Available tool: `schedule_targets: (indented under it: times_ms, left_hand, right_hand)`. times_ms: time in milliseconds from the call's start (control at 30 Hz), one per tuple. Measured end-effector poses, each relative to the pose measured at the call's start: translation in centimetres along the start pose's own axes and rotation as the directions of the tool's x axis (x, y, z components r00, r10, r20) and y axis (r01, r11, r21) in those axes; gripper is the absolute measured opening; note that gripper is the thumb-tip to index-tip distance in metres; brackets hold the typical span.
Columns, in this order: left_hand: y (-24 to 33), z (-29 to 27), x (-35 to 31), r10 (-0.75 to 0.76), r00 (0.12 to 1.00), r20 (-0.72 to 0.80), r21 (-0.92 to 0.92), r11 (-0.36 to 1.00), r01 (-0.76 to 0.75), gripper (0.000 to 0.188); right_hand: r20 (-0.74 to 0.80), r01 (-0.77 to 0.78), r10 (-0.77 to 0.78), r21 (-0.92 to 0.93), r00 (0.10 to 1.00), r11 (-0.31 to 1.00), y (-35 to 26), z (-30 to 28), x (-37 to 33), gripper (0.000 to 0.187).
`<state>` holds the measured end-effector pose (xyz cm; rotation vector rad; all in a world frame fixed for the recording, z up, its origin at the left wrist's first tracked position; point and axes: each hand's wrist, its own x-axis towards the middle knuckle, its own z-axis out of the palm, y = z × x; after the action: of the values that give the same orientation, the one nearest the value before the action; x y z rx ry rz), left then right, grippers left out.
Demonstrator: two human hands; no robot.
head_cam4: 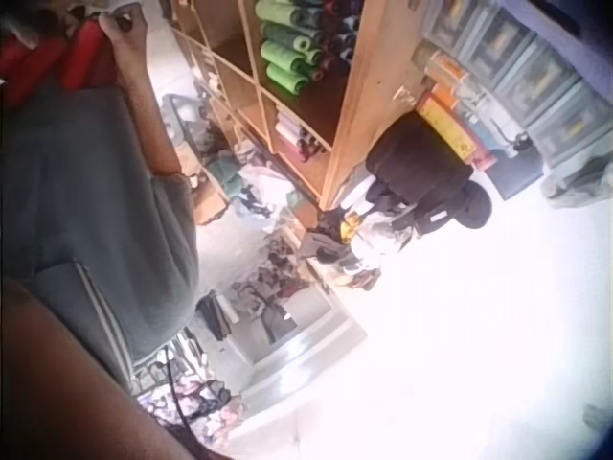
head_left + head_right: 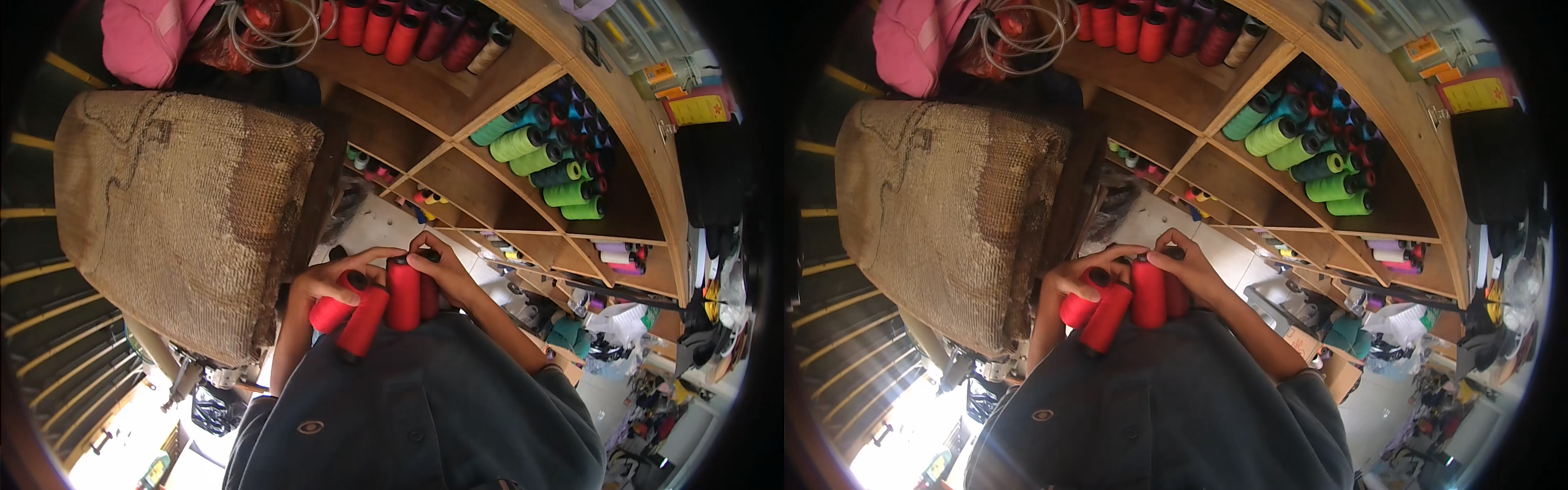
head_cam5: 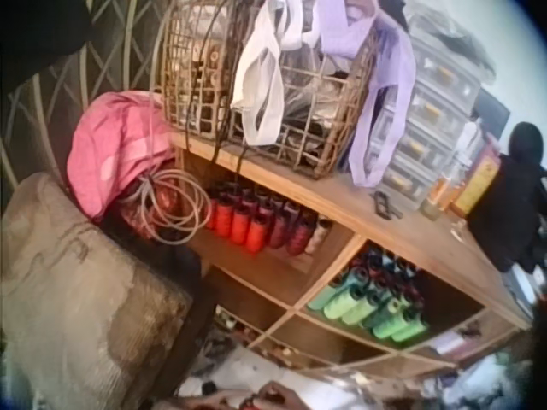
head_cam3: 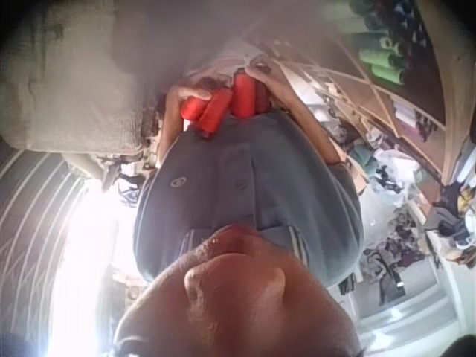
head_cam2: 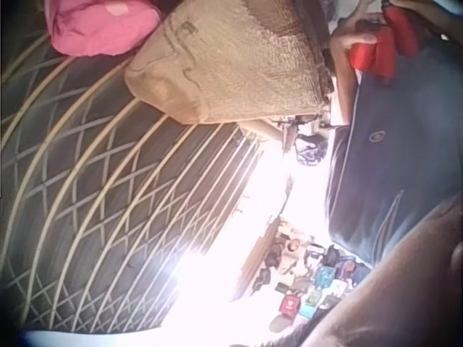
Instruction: The person sorts thread spools from a cardboard box and places them onto a wooden shelf. They handle red, white, beige, purple, and maroon spools, arranging them by color into rows on the shelf.
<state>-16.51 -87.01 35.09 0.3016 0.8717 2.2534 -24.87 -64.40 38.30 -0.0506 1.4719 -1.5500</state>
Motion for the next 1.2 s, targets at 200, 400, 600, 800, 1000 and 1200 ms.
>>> schedule_targets:
  times_ms: [200,400,600,800,1000,1200]
  left_hand:
    - [-0.3,-1.8,-1.2,-0.024,0.997,0.072,-0.039,0.999,0.027,0.106]
    - [-1.1,-2.9,-1.6,0.019,0.995,0.102,-0.099,0.995,-0.009,0.108]
    - [-1.2,-2.8,-0.6,0.011,0.994,0.106,-0.092,0.996,-0.001,0.104]
    - [-0.7,-2.4,0.3,-0.009,0.993,0.121,-0.149,0.988,0.027,0.102]
    - [-1.1,-2.1,0.4,0.025,0.996,0.09,-0.252,0.968,-0.001,0.099]
    - [-0.5,-1.9,0.3,0.033,0.997,0.067,-0.225,0.974,-0.017,0.098]
  right_hand:
    - [0.175,-0.045,0.066,-0.122,0.982,0.992,-1.6,0.1,-1.0,0.049]
    - [0.072,0.031,-0.006,-0.341,0.997,0.94,-3.3,-2.1,0.1,0.068]
    - [-0.236,0.726,-0.777,-0.275,0.584,0.63,-10.8,0.9,9.9,0.054]
    - [-0.438,0.381,-0.898,-0.824,0.04,0.419,-16.0,1.4,18.6,0.067]
    - [-0.614,0.215,-0.785,-0.781,-0.089,0.586,-16.6,-1.8,21.7,0.07]
    - [-0.603,0.273,-0.788,-0.784,-0.125,0.557,-16.7,-3.8,23.6,0.078]
